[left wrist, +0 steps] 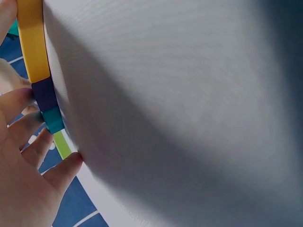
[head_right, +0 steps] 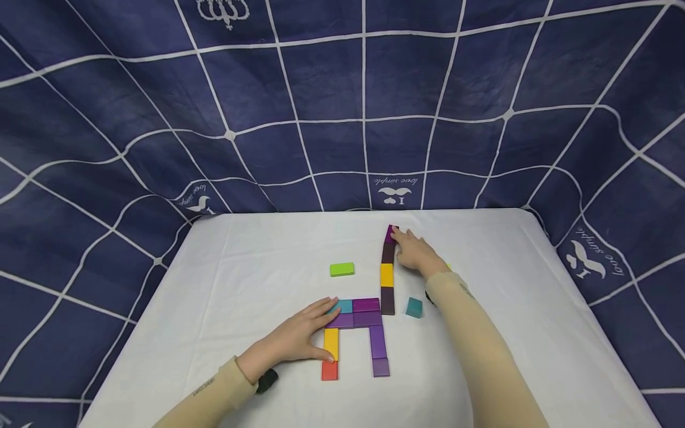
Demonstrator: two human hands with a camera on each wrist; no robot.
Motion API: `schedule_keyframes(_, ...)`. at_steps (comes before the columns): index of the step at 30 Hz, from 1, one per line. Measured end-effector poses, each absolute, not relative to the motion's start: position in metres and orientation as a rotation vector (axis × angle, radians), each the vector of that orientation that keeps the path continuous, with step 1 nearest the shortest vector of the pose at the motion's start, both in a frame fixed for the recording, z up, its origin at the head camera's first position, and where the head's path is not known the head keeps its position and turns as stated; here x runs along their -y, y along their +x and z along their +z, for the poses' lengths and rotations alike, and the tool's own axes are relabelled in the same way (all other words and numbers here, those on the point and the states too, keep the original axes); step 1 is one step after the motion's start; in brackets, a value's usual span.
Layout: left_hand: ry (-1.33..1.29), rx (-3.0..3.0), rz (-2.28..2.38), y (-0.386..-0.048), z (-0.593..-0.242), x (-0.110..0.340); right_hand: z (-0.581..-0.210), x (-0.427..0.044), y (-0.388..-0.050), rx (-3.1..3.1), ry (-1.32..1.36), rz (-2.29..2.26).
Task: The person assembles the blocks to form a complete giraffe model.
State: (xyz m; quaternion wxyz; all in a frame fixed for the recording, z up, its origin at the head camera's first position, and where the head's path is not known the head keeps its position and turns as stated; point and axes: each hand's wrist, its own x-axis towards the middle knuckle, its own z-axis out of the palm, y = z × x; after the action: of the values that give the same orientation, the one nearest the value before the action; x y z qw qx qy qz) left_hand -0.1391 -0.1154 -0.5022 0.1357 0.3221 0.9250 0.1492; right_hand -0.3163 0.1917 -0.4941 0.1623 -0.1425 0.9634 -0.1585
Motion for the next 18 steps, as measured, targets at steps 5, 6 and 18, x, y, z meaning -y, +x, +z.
schedule_keyframes(5,0.937,-2.673,0.43,-0.139,-0.502,0.114,-0.493,-0.193,-0.313,-2.75,-0.4,-0.444)
schedule_keyframes(6,0.939,-2.673,0.428,-0.139,-0.502,0.114,-0.492,-0.193,-0.312,-2.751,-0.401,-0.443)
schedule_keyframes(18,0.932,-2.666,0.461,-0.139,-0.502,0.116,-0.465,-0.213,-0.294,-2.869,-0.448,-0.594)
